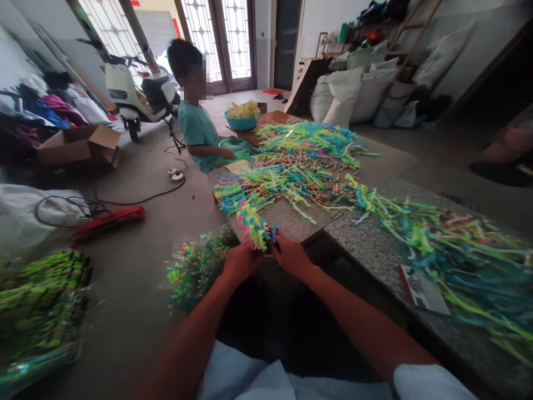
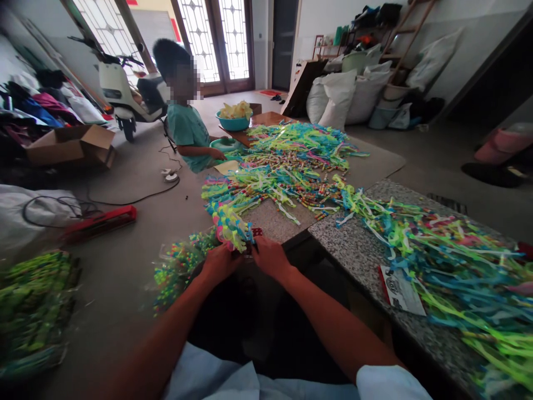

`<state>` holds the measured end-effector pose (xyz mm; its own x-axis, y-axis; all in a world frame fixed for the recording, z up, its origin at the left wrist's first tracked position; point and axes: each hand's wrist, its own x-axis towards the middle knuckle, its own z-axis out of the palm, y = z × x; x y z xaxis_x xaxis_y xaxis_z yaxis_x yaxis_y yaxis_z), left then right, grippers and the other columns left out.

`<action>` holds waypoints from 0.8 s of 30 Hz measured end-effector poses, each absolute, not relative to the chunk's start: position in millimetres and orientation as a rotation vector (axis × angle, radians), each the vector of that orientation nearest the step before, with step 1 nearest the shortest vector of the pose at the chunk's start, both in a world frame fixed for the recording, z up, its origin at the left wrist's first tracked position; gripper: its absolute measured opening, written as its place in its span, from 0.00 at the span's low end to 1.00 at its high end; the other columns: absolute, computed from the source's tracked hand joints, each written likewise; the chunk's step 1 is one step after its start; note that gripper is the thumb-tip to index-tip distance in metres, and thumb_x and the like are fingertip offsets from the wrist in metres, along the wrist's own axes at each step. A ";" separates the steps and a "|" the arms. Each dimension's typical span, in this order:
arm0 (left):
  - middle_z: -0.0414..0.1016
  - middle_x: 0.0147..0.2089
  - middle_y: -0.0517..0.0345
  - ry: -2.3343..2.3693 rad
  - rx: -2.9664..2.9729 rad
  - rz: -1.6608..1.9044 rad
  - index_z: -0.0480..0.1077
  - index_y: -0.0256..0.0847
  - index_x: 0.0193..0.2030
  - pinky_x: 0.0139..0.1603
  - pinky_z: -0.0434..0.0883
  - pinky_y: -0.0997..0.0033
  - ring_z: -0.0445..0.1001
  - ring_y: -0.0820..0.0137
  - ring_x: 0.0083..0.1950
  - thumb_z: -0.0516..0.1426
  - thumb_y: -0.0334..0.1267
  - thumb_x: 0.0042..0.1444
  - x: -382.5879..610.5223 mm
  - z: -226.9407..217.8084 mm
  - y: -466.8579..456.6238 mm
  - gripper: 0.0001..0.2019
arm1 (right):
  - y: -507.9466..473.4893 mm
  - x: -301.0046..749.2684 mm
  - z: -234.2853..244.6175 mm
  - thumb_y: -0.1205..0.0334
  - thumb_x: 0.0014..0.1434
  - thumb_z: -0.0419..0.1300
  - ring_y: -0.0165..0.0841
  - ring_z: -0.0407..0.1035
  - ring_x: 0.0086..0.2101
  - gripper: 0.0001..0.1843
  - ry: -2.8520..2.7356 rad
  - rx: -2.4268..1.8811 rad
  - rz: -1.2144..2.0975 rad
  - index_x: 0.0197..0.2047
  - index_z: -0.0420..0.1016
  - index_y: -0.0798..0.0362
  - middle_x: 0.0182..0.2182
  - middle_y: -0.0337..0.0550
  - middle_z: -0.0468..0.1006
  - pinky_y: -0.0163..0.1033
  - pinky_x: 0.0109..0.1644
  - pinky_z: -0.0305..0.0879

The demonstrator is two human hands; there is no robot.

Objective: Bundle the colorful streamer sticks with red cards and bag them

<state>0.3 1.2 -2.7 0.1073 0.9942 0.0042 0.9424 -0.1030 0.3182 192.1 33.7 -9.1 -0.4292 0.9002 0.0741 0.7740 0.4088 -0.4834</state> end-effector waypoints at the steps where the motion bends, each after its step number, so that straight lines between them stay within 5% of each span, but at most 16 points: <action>1: 0.81 0.49 0.51 1.921 2.151 0.327 0.76 0.43 0.48 0.51 0.72 0.69 0.80 0.60 0.52 0.58 0.39 0.62 -0.3 -3.3 1.2 0.10 | 32.8 189.8 -4.0 0.59 0.72 0.52 0.40 0.74 0.48 0.11 -2.397 -1.490 0.518 0.48 0.72 0.54 0.48 0.54 0.79 0.38 0.50 0.64; 13: 0.82 0.47 0.52 1.879 2.204 0.311 0.76 0.44 0.47 0.48 0.71 0.71 0.80 0.61 0.50 0.58 0.40 0.63 -4.1 -9.7 3.8 0.09 | 22.9 165.5 16.3 0.63 0.72 0.46 0.43 0.77 0.48 0.16 -2.551 -1.750 0.407 0.54 0.72 0.59 0.48 0.59 0.80 0.42 0.49 0.71; 18: 0.82 0.47 0.51 1.983 2.168 0.173 0.76 0.43 0.49 0.44 0.70 0.69 0.81 0.59 0.48 0.56 0.43 0.64 -2.7 -5.7 3.3 0.12 | 60.4 197.6 29.4 0.55 0.72 0.52 0.41 0.76 0.49 0.16 -2.560 -1.677 0.552 0.51 0.77 0.53 0.47 0.52 0.82 0.40 0.51 0.69; 24: 0.82 0.48 0.52 1.967 2.137 0.187 0.76 0.43 0.49 0.46 0.69 0.71 0.80 0.61 0.49 0.57 0.41 0.62 0.9 0.6 2.1 0.11 | 128.6 262.0 18.2 0.52 0.69 0.57 0.45 0.73 0.53 0.22 -2.074 -2.250 0.161 0.59 0.75 0.57 0.58 0.62 0.73 0.43 0.54 0.67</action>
